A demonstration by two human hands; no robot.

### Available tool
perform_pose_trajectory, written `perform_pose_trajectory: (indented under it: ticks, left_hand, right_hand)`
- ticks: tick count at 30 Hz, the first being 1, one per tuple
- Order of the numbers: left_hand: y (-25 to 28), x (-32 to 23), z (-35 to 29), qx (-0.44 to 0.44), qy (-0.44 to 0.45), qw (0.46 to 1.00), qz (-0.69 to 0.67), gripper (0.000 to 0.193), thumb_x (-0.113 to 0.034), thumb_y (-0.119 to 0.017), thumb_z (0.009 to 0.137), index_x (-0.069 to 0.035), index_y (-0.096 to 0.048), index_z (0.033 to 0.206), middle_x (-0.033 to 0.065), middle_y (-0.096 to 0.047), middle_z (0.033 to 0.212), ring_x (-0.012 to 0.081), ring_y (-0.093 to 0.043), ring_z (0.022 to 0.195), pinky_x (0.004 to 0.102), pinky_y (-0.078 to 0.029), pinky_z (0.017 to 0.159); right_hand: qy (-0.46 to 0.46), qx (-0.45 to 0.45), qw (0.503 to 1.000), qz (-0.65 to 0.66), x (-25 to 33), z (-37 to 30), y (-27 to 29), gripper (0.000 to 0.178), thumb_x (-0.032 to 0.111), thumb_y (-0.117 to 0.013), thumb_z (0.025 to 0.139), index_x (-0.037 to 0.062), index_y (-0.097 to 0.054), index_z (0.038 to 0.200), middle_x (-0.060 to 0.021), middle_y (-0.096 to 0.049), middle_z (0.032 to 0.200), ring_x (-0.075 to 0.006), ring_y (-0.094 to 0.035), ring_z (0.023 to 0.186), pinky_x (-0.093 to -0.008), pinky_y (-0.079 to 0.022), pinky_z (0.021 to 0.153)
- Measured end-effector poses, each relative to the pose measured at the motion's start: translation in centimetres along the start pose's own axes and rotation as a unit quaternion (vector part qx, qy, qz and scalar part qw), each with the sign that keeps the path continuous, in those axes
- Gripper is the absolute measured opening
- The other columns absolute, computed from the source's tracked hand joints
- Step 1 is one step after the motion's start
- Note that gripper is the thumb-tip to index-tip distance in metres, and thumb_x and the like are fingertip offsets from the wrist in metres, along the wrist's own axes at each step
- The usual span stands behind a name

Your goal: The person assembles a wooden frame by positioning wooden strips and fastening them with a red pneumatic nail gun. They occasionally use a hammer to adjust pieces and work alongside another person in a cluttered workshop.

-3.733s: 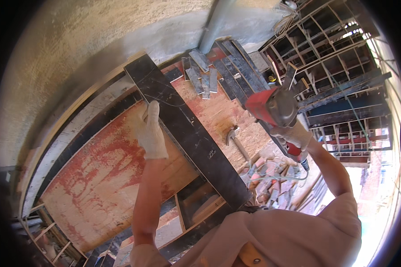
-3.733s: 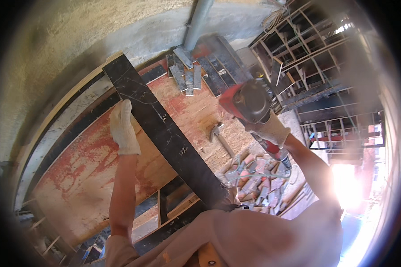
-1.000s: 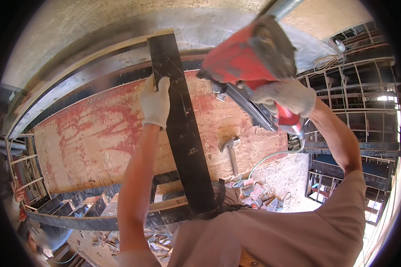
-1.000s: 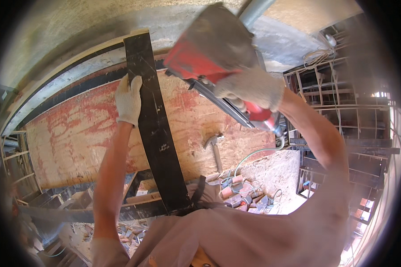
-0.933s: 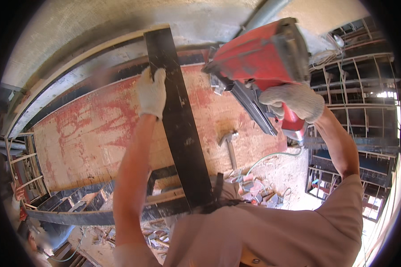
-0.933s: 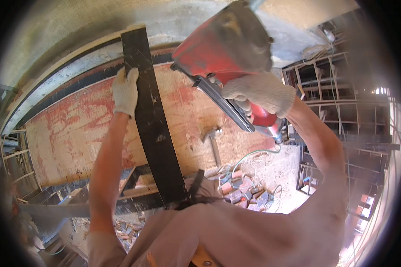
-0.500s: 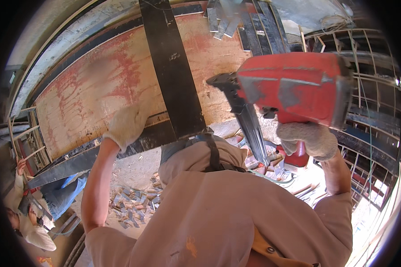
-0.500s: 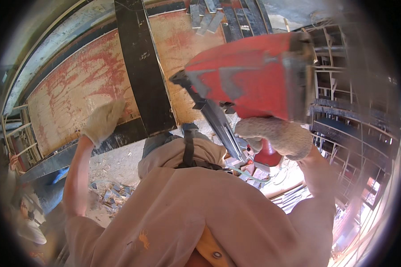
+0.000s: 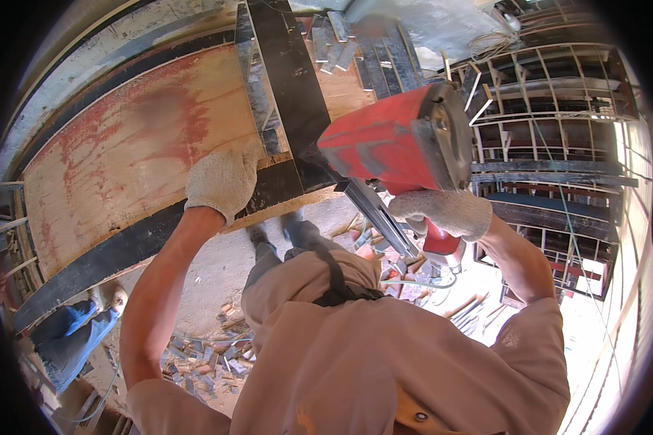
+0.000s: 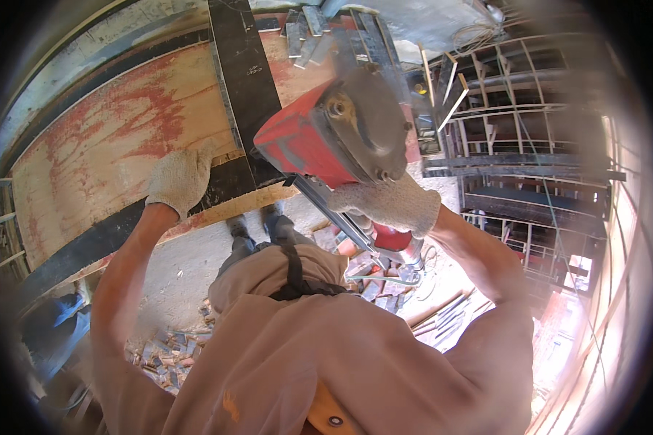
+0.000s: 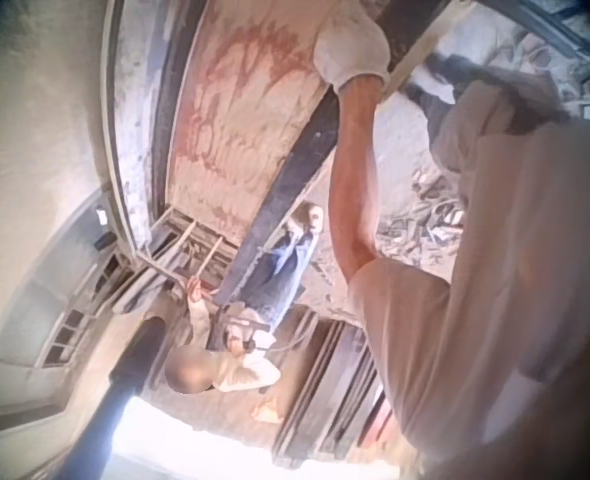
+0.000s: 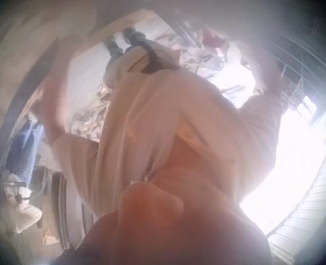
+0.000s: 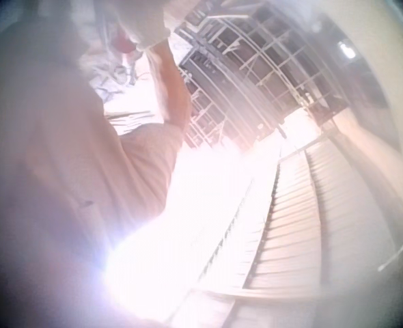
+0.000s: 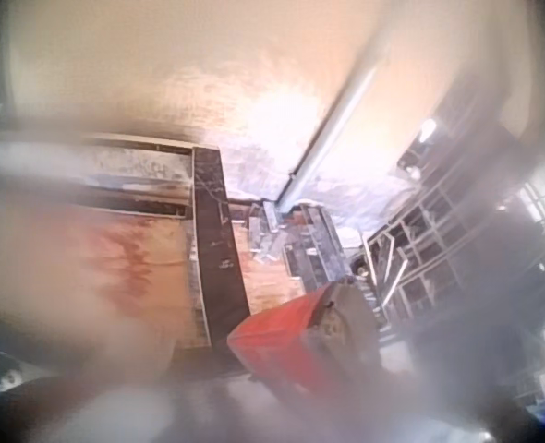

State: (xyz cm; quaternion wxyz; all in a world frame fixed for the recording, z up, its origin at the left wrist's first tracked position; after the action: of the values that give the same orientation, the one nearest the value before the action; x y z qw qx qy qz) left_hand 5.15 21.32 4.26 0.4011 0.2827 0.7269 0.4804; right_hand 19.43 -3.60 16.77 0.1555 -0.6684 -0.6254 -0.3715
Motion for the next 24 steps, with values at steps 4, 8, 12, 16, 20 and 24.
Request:
perform_pose_trajectory:
  ticks: [4,8,12,16,20,24]
  left_hand:
    - [1.2,-0.7,-0.3,-0.048,-0.047,0.997,-0.034,0.042,-0.038,-0.037,0.108,-0.011,-0.069,0.106,0.0207,-0.073,0.097,0.043,-0.07,0.089,0.0555,-0.056,0.078]
    - [1.5,-0.8,-0.2,-0.026,-0.059,0.997,-0.041,0.04,-0.038,-0.037,0.108,-0.013,-0.068,0.11,0.0188,-0.074,0.098,0.0418,-0.071,0.091,0.0556,-0.055,0.08]
    - [1.2,-0.6,0.1,0.017,-0.035,0.999,-0.026,0.037,-0.037,-0.037,0.107,-0.014,-0.066,0.114,0.0182,-0.074,0.098,0.041,-0.071,0.093,0.0549,-0.054,0.082]
    - [2.5,-1.2,-0.6,-0.019,-0.068,0.997,-0.025,0.038,-0.036,-0.036,0.108,-0.014,-0.066,0.114,0.0189,-0.074,0.099,0.0409,-0.071,0.093,0.0548,-0.054,0.083]
    - [1.0,-0.9,-0.1,-0.013,-0.067,0.998,-0.004,0.039,-0.037,-0.035,0.109,-0.013,-0.066,0.113,0.019,-0.074,0.098,0.0401,-0.071,0.093,0.0545,-0.055,0.082]
    - [1.1,-0.9,-0.3,-0.018,-0.068,0.997,0.036,0.04,-0.038,-0.035,0.109,-0.013,-0.066,0.113,0.0186,-0.074,0.097,0.039,-0.072,0.091,0.0534,-0.057,0.077]
  right_hand:
    - [-0.046,-0.025,0.996,0.079,0.2,0.3,-0.7,0.007,0.011,-0.073,0.089,0.0046,-0.071,0.09,-0.0004,-0.06,0.065,-0.0081,-0.055,0.053,-0.0274,-0.041,0.047]
    - [0.02,0.017,0.988,-0.15,2.4,-0.7,-0.7,0.009,0.013,-0.072,0.092,0.0038,-0.07,0.091,-0.0021,-0.06,0.065,-0.0098,-0.056,0.056,-0.0272,-0.044,0.051]
    - [-0.058,-0.048,0.995,0.062,1.7,-2.3,0.5,0.016,0.01,-0.066,0.095,0.0042,-0.069,0.08,-0.0002,-0.058,0.064,-0.0084,-0.056,0.057,-0.0273,-0.043,0.052]
    - [-0.045,-0.039,0.998,0.03,1.1,-2.1,1.6,0.014,0.008,-0.066,0.095,0.0042,-0.07,0.082,-0.0001,-0.061,0.068,-0.0081,-0.056,0.059,-0.0271,-0.043,0.051]
    - [0.035,-0.025,0.996,0.077,-0.7,-1.6,1.8,0.012,0.008,-0.066,0.095,0.0031,-0.072,0.087,-0.0002,-0.063,0.069,-0.0071,-0.056,0.058,-0.0258,-0.045,0.052]
    - [-0.053,-0.042,0.997,-0.028,0.4,-2.1,1.8,0.007,0.009,-0.071,0.092,0.0028,-0.073,0.09,0.0001,-0.063,0.069,-0.0057,-0.054,0.057,-0.0256,-0.043,0.048]
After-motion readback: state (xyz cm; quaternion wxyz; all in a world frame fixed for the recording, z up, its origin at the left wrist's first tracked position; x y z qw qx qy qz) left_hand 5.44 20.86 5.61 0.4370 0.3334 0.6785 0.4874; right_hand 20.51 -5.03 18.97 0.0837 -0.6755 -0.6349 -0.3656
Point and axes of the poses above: each hand's wrist, its own z-axis towards the middle knuckle, its own y-axis out of the back of the hand, x = y × z, the point moved 8 cm from there along z, towards the middle knuckle
